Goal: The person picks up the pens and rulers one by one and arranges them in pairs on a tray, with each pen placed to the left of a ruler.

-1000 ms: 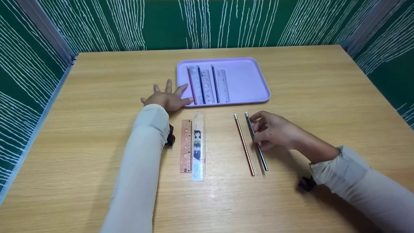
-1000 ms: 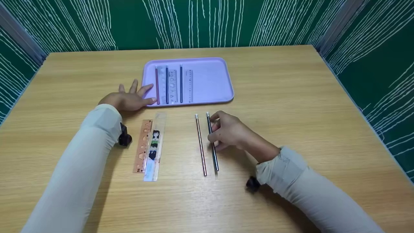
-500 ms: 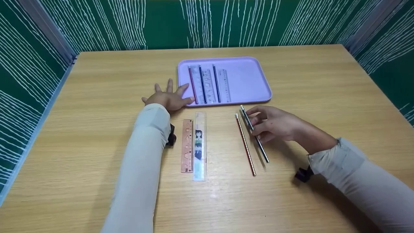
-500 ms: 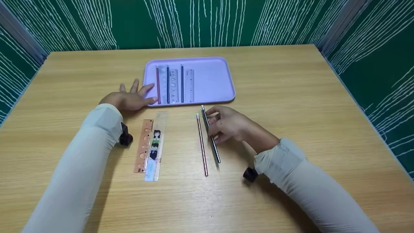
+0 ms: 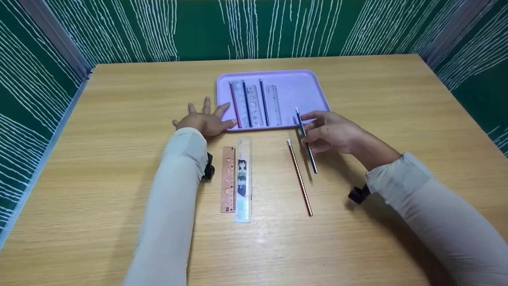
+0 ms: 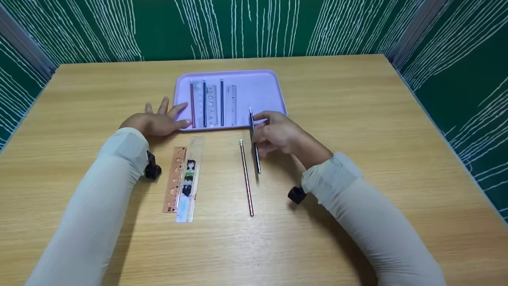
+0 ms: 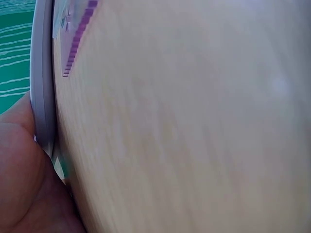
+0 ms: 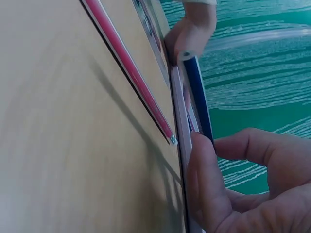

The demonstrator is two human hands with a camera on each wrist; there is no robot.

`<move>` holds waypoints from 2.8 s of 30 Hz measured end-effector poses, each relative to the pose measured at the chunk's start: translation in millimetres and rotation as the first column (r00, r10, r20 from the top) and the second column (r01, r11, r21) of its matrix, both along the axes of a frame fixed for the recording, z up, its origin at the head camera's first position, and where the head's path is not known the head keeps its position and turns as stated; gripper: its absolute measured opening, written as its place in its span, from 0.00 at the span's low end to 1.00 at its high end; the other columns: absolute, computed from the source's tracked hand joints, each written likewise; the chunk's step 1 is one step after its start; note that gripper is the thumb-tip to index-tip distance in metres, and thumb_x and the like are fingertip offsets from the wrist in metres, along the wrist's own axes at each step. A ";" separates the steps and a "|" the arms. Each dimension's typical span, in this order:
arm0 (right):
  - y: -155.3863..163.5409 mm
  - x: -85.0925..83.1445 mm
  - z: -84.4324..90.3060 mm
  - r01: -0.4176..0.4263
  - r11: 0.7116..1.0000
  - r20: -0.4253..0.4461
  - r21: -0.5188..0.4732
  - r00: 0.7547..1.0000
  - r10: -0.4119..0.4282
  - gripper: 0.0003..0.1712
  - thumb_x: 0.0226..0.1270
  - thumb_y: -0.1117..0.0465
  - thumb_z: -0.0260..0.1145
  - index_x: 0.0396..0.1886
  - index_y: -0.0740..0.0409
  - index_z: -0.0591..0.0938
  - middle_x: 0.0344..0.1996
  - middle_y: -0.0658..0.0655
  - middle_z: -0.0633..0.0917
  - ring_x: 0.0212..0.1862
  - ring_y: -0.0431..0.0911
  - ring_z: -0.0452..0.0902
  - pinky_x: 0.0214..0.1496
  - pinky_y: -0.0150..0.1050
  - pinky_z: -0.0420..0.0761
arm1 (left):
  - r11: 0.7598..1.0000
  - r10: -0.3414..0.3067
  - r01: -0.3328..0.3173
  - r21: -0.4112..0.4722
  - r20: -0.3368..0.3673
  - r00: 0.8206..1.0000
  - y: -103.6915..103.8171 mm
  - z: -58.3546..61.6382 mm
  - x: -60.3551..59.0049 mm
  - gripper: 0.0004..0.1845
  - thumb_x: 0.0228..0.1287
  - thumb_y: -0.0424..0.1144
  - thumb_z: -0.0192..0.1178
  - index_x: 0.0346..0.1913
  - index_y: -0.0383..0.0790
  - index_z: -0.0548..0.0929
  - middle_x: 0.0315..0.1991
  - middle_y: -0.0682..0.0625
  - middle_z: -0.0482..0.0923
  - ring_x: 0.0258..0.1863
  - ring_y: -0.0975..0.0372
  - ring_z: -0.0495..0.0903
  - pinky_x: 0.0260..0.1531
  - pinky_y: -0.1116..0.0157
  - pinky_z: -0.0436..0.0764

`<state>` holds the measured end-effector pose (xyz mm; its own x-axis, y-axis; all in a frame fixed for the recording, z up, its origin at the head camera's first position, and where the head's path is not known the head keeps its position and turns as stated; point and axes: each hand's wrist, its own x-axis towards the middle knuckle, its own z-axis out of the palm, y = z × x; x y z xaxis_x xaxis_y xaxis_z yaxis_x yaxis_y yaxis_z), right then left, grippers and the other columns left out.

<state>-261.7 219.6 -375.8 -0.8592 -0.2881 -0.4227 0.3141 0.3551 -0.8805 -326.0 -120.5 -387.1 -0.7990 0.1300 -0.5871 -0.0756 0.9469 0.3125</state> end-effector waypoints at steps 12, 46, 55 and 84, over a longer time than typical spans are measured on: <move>-10.3 -34.7 4.5 0.057 0.997 -0.009 0.057 0.998 -0.057 0.40 0.68 0.71 0.63 0.78 0.51 0.63 0.56 0.57 0.71 0.49 0.48 0.77 0.42 0.37 0.85 | 1.000 -0.021 0.021 -0.012 -0.003 1.000 -3.0 3.0 1.8 0.42 0.66 0.80 0.38 0.76 0.85 0.31 0.80 0.56 0.11 0.77 0.39 0.12 0.62 0.18 0.26; -29.2 -96.5 1.3 0.219 0.973 0.036 0.074 0.974 -0.222 0.41 0.70 0.71 0.60 0.80 0.46 0.61 0.61 0.56 0.72 0.45 0.44 0.77 0.49 0.37 0.87 | 1.000 0.002 -0.002 0.015 -0.006 1.000 1.4 0.6 2.3 0.43 0.64 0.80 0.41 0.76 0.86 0.33 0.81 0.57 0.11 0.77 0.39 0.11 0.61 0.19 0.24; -37.7 -110.0 -3.9 0.232 0.963 0.014 0.136 0.972 -0.236 0.40 0.71 0.71 0.60 0.80 0.50 0.62 0.55 0.55 0.76 0.32 0.38 0.77 0.39 0.32 0.86 | 1.000 0.016 -0.015 0.019 -0.004 1.000 0.1 0.7 1.6 0.42 0.65 0.79 0.41 0.76 0.86 0.33 0.81 0.57 0.12 0.76 0.40 0.10 0.61 0.19 0.23; -67.8 -119.8 -5.7 0.160 0.902 -0.055 0.402 0.987 -0.151 0.39 0.75 0.64 0.63 0.81 0.47 0.62 0.65 0.54 0.77 0.56 0.46 0.84 0.49 0.34 0.88 | 1.000 0.015 -0.015 0.011 -0.004 1.000 -0.4 -2.0 1.2 0.42 0.64 0.80 0.41 0.76 0.87 0.33 0.81 0.58 0.13 0.77 0.40 0.11 0.61 0.19 0.23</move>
<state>-381.4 151.8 -381.5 -0.8895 0.0415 -0.4551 0.3770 0.6294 -0.6795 -324.8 -120.9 -389.2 -0.8032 0.1243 -0.5827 -0.0887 0.9421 0.3233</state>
